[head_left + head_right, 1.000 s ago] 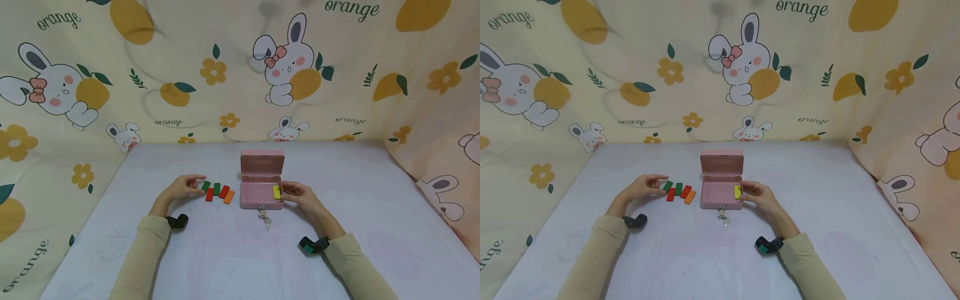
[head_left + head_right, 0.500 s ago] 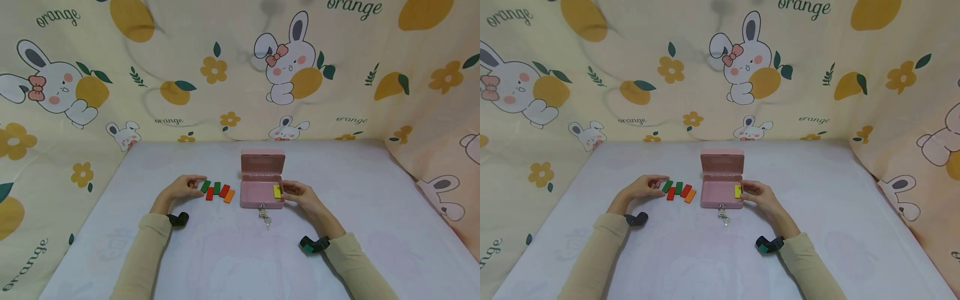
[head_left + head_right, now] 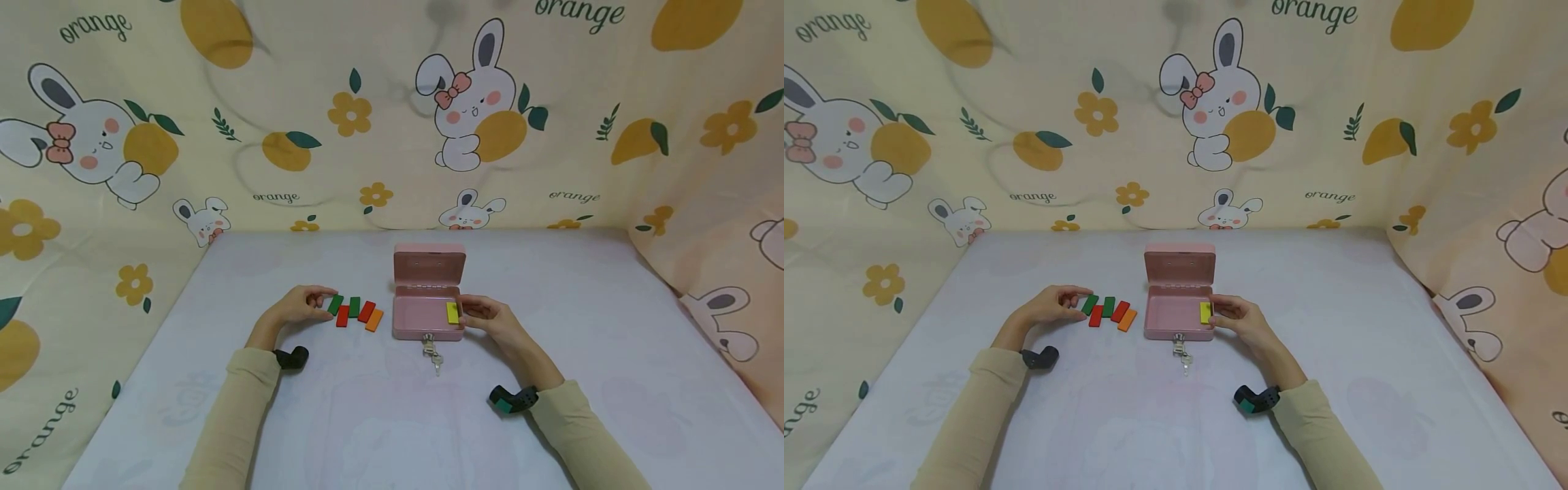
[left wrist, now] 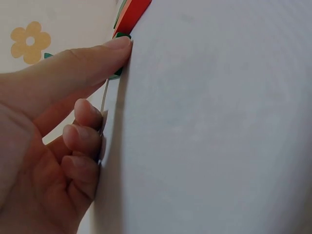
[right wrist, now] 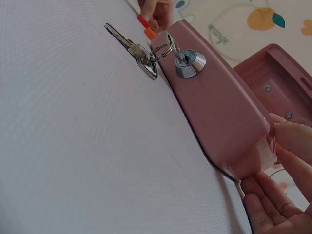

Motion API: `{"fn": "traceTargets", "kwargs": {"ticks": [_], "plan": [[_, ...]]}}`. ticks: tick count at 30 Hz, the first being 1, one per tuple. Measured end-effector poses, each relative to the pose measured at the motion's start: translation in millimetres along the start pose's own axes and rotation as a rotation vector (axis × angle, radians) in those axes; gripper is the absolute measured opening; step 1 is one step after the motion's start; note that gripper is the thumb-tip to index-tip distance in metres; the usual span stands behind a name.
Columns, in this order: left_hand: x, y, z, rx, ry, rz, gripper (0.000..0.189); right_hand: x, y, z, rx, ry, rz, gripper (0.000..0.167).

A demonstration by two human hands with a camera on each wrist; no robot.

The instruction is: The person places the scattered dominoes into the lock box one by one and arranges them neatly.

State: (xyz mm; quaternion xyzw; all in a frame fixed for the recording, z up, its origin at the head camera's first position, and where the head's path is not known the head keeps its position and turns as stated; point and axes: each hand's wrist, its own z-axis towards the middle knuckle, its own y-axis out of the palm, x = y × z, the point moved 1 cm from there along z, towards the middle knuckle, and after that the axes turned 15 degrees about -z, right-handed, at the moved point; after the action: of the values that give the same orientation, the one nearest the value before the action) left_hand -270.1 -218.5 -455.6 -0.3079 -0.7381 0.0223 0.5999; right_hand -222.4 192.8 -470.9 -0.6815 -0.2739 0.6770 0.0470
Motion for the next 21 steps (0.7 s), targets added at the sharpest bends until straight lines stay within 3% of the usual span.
{"fn": "traceTargets", "kwargs": {"ticks": [21], "plan": [[0.5,1.6,-6.0,0.057,0.002,-0.060,0.052,1.6,-0.1,0.2,-0.005,0.001,-0.015,0.057]]}}
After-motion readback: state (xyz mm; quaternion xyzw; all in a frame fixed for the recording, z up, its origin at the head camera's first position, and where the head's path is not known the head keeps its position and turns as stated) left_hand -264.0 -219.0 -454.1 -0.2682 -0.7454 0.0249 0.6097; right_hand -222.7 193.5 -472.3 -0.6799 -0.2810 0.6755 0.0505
